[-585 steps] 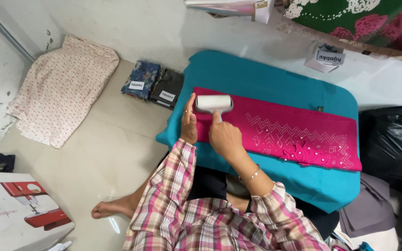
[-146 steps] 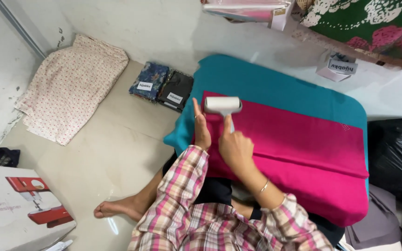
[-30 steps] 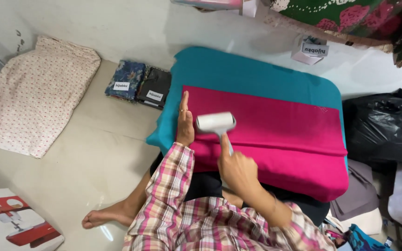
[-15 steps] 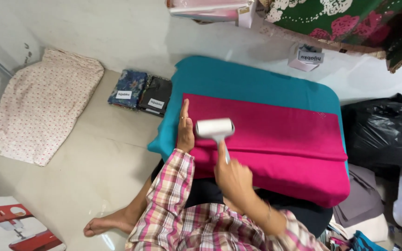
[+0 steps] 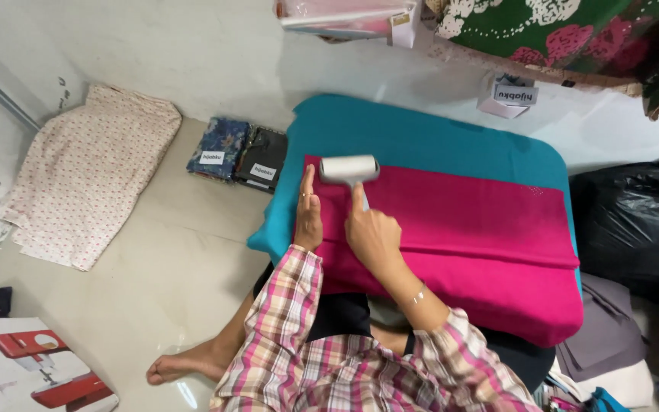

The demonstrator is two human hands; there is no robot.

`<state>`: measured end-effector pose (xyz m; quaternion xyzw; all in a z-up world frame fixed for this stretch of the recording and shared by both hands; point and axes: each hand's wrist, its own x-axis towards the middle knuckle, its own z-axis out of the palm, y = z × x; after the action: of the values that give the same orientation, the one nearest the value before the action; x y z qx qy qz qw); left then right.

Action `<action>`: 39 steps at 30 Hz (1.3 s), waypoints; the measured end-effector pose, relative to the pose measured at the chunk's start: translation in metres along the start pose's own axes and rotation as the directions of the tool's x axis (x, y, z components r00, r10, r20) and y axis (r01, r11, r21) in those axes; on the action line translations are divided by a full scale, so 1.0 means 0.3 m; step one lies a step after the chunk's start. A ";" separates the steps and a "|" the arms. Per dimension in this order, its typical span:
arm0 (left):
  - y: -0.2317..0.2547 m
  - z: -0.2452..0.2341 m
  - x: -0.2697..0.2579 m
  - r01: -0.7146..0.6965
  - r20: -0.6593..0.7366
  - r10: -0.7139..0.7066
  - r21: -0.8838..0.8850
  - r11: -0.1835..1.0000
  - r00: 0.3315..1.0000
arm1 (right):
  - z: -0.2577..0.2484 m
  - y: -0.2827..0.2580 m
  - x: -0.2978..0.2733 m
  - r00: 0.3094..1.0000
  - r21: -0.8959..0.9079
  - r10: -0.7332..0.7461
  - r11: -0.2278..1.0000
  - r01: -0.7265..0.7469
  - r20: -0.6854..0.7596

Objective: Using a lint roller to clean a piece of pink fabric and then folding it.

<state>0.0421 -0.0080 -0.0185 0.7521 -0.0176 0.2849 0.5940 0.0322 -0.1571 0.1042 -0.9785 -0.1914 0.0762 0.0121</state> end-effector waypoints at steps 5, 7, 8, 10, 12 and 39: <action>0.000 0.005 -0.008 0.010 0.003 -0.010 -0.004 1.000 1.000 | -0.062 -0.004 -0.288 0.984 0.002 0.048 0.999 -0.049 0.172; 0.005 0.006 -0.008 0.006 0.002 -0.006 -0.032 0.999 1.000 | 0.009 0.024 -0.407 0.998 -0.148 -0.009 0.989 0.000 -0.061; 0.014 0.005 -0.009 0.011 0.002 -0.011 -0.032 0.999 1.000 | 0.015 0.025 -0.427 0.998 -0.149 -0.009 0.989 0.000 -0.056; 0.033 0.003 -0.008 0.026 0.011 -0.025 -0.052 0.998 1.000 | 0.024 0.030 -0.466 0.987 -0.216 -0.057 0.976 0.024 -0.147; 0.029 0.003 -0.005 0.033 0.015 -0.033 -0.055 0.998 0.999 | 0.012 0.031 -0.392 0.996 -0.160 -0.047 0.987 0.034 -0.078; 0.011 0.079 -0.022 -0.159 0.349 -0.260 0.820 0.550 0.900 | -0.172 0.288 -0.329 0.982 -0.174 0.125 0.980 -0.100 0.141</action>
<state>0.0451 -0.0324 -0.0216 0.9857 0.0106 0.0671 0.1544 -0.0179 -0.2740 0.1648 -0.9768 -0.1417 0.1345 -0.0882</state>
